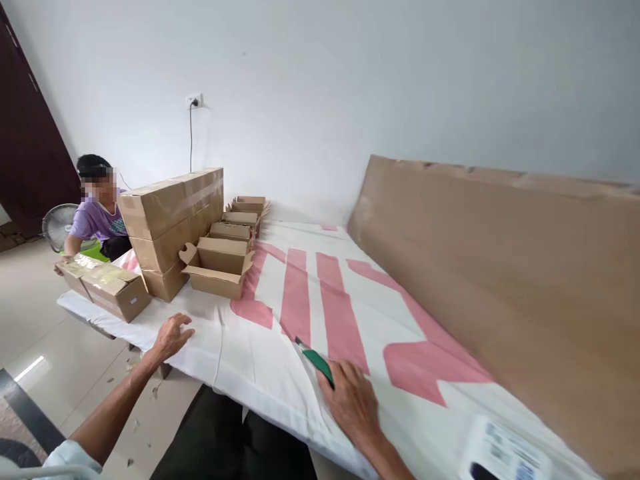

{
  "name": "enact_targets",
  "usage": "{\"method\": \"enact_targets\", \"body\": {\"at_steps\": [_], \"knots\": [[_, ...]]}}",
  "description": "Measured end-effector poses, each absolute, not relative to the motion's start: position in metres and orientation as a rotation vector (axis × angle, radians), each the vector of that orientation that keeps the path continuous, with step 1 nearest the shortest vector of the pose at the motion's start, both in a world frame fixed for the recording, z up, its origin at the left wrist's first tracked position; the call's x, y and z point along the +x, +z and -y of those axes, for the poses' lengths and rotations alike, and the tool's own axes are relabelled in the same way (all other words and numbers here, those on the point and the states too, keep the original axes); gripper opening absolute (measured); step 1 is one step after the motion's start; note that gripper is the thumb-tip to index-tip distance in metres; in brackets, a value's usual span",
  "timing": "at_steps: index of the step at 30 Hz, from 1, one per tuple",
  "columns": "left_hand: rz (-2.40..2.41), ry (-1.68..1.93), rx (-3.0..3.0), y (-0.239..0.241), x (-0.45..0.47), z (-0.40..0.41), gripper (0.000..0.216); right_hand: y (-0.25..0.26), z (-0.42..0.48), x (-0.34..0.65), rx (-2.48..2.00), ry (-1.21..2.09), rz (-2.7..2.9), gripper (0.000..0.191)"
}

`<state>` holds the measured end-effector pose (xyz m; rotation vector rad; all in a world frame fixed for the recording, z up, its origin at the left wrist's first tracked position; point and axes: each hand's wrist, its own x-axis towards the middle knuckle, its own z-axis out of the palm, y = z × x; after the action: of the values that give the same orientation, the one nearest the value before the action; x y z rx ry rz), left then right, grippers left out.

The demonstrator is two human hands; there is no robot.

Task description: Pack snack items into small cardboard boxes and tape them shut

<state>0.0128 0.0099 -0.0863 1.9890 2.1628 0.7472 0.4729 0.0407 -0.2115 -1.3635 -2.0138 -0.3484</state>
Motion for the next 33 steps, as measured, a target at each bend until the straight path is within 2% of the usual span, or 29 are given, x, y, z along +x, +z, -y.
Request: {"method": "enact_targets", "body": {"at_steps": [5,10,15,18,23,28,30,33], "knots": [[-2.337,0.850,2.061,-0.050,-0.043,0.035,0.013,-0.212,-0.041,0.475,-1.336,-0.390,2.027,0.023],[-2.578,1.095,2.165,-0.013,-0.091,0.053,0.033,-0.210,-0.040,0.473,-1.383,-0.365,2.027,0.022],[-2.714,0.805,1.932,-0.002,-0.119,0.037,0.060,-0.207,-0.039,0.472,-1.402,-0.321,2.023,0.021],[-2.684,0.733,1.898,-0.010,-0.116,0.028,0.062,-0.207,-0.039,0.471,-1.409,-0.334,2.019,0.021],[-2.567,0.854,2.043,-0.022,-0.090,0.030,0.060,-0.207,-0.039,0.471,-1.392,-0.366,2.013,0.020],[-2.256,1.171,2.096,-0.021,-0.062,0.025,0.055,-0.203,-0.037,0.469,-1.391,-0.363,2.026,0.018],[-2.167,1.291,1.916,-0.018,-0.058,0.015,0.061,-0.201,-0.036,0.467,-1.415,-0.338,2.022,0.018],[-2.039,1.273,1.710,-0.014,-0.057,0.001,0.074,-0.200,-0.036,0.465,-1.439,-0.311,2.005,0.019]]}}
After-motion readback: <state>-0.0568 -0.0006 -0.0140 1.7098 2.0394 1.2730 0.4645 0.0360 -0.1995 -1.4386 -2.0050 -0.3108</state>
